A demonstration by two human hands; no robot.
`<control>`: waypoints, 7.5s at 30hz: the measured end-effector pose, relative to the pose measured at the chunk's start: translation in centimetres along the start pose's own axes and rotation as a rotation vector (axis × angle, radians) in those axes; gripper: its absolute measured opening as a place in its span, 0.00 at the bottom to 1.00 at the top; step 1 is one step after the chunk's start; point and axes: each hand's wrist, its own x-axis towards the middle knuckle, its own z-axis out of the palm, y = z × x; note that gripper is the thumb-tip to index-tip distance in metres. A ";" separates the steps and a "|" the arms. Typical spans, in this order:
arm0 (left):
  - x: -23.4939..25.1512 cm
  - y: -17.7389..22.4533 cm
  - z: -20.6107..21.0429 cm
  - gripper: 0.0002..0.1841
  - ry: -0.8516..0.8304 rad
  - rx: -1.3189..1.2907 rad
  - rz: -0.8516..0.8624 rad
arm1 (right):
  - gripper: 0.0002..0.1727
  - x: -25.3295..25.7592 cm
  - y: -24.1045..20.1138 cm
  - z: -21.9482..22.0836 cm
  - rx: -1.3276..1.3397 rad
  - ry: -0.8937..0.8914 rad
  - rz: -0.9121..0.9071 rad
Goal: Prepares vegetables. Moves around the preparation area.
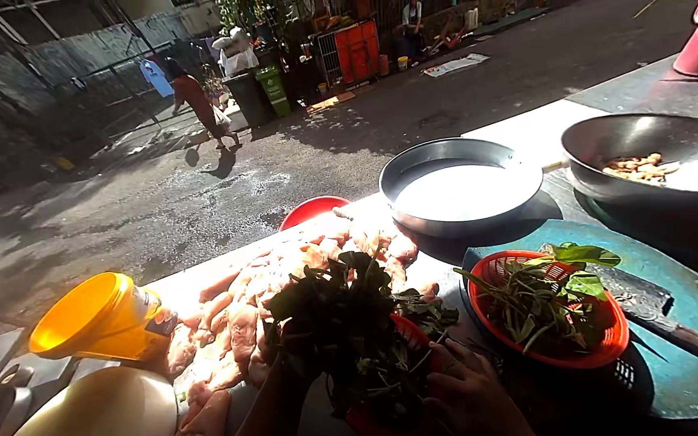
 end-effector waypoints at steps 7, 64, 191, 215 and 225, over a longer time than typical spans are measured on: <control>0.1 0.0 0.4 0.05 0.272 0.198 -0.058 | 0.16 1.2 -2.0 -2.1 0.231 0.352 -0.145; -2.3 -7.2 -0.7 0.38 0.033 1.203 -0.312 | 0.09 1.8 0.1 -5.4 1.133 0.329 0.750; 1.2 4.1 6.6 0.16 0.488 0.934 -0.181 | 0.43 -4.7 2.6 -1.2 0.457 0.087 0.632; 12.2 10.5 7.3 0.16 0.008 0.765 0.158 | 0.32 -6.6 4.3 -4.5 0.485 0.296 0.660; 19.5 -4.4 23.5 0.16 -0.082 0.721 0.040 | 0.11 -9.3 6.3 -6.2 0.613 0.681 0.571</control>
